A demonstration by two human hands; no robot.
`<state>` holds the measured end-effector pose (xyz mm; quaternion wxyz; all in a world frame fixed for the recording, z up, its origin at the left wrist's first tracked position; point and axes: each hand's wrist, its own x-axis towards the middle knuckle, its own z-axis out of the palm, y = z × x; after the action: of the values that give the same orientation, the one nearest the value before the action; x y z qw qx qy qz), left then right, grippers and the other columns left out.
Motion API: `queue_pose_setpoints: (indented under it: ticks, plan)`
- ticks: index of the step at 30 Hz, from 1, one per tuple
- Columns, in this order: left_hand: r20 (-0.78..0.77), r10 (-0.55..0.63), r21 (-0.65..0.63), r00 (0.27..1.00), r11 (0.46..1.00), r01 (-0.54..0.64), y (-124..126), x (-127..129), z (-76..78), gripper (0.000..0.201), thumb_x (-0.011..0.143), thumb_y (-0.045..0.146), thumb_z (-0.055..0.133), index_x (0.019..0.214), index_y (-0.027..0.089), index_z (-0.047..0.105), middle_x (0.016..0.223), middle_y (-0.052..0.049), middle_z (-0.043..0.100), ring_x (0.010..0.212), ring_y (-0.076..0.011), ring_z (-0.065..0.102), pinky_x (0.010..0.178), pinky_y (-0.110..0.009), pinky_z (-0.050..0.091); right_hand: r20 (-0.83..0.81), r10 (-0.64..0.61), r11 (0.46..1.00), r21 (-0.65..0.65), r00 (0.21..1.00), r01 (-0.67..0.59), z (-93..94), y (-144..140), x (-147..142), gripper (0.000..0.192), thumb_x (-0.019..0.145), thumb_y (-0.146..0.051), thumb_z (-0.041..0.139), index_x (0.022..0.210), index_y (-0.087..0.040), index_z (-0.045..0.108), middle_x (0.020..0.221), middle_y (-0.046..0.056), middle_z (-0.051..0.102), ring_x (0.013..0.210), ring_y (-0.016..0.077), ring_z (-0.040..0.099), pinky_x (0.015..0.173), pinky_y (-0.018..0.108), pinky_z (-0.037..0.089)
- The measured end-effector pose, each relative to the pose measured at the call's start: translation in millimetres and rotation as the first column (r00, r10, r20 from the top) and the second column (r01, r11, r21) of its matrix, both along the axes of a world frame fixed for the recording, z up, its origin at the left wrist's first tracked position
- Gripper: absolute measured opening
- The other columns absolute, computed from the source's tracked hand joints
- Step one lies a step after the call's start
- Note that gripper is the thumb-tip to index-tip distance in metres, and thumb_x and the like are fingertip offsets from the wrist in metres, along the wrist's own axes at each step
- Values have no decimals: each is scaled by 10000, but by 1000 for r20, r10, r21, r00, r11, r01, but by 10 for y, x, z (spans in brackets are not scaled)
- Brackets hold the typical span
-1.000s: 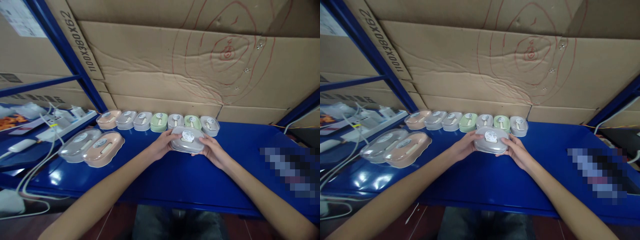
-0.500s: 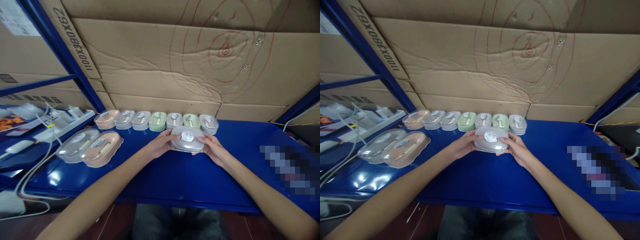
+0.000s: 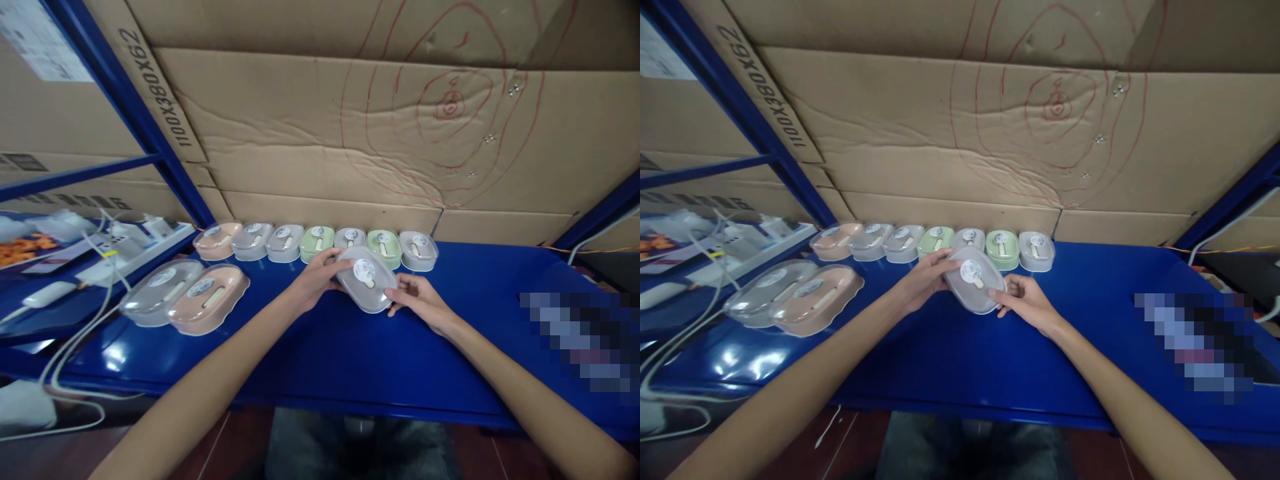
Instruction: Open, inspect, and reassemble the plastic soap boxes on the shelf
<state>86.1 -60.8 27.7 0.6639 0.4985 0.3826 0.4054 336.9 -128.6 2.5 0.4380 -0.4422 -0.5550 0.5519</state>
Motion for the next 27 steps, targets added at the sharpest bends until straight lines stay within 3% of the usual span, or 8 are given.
queue_pose_setpoints:
  ticks: [2,4,8,11,15,18,23,27]
  plan:
    - [-71,77,41,995,996,-74,47,-46,7,482,759,450,940,1122,198,747,974,-50,743,853,-180,676,704,-285,540,141,28,996,80,990,-40,1,-19,-23,446,852,-587,894,802,-169,747,753,34,717,613,140,645,579,284,560]
    - [-152,66,72,986,996,-55,81,-95,22,455,762,456,930,1109,204,776,952,-40,748,839,-169,667,706,-272,500,236,24,990,128,972,-55,-14,-29,-40,496,929,-649,793,817,-166,783,785,54,729,606,129,600,536,271,486]
    - [-329,-91,134,940,981,141,99,-175,67,414,813,505,880,1095,208,824,1065,-81,796,961,-225,698,795,-317,507,260,-2,990,136,966,-35,-78,-9,-36,559,979,-705,695,893,-166,819,850,91,754,688,169,641,546,285,481]
    - [-482,-131,227,867,936,268,124,-230,85,394,893,570,781,1075,225,837,1103,-83,812,1006,-261,705,845,-359,517,242,1,990,137,970,-35,-115,21,-19,585,989,-720,667,904,-162,822,840,92,742,673,168,630,547,291,486]
    - [-657,-36,382,753,846,373,211,-333,88,441,946,616,690,1070,215,824,1022,-68,810,958,-262,707,811,-353,516,237,6,989,140,971,-40,-132,41,-15,593,977,-737,669,922,-166,821,842,87,730,668,166,622,535,287,485]
    - [-726,121,477,677,798,369,227,-406,112,455,974,584,658,1155,189,791,1085,-100,813,985,-279,726,860,-386,544,229,6,990,139,973,-39,-145,46,-19,604,968,-753,667,932,-169,817,834,78,720,659,162,615,526,281,486]
    - [-680,438,682,588,671,290,-125,-392,185,483,1033,556,607,1335,198,725,1375,-171,748,1338,-386,651,1162,-553,478,212,3,989,147,977,-35,-149,42,-25,594,1001,-732,640,926,-169,813,828,72,709,659,159,620,518,274,489]
    - [-697,380,695,608,565,445,-619,-330,109,616,1048,560,619,1575,242,587,1675,-159,548,1646,-412,354,1344,-632,260,212,2,990,139,977,-32,-118,28,-31,586,1006,-725,640,921,-171,811,834,77,713,669,165,624,521,280,494]
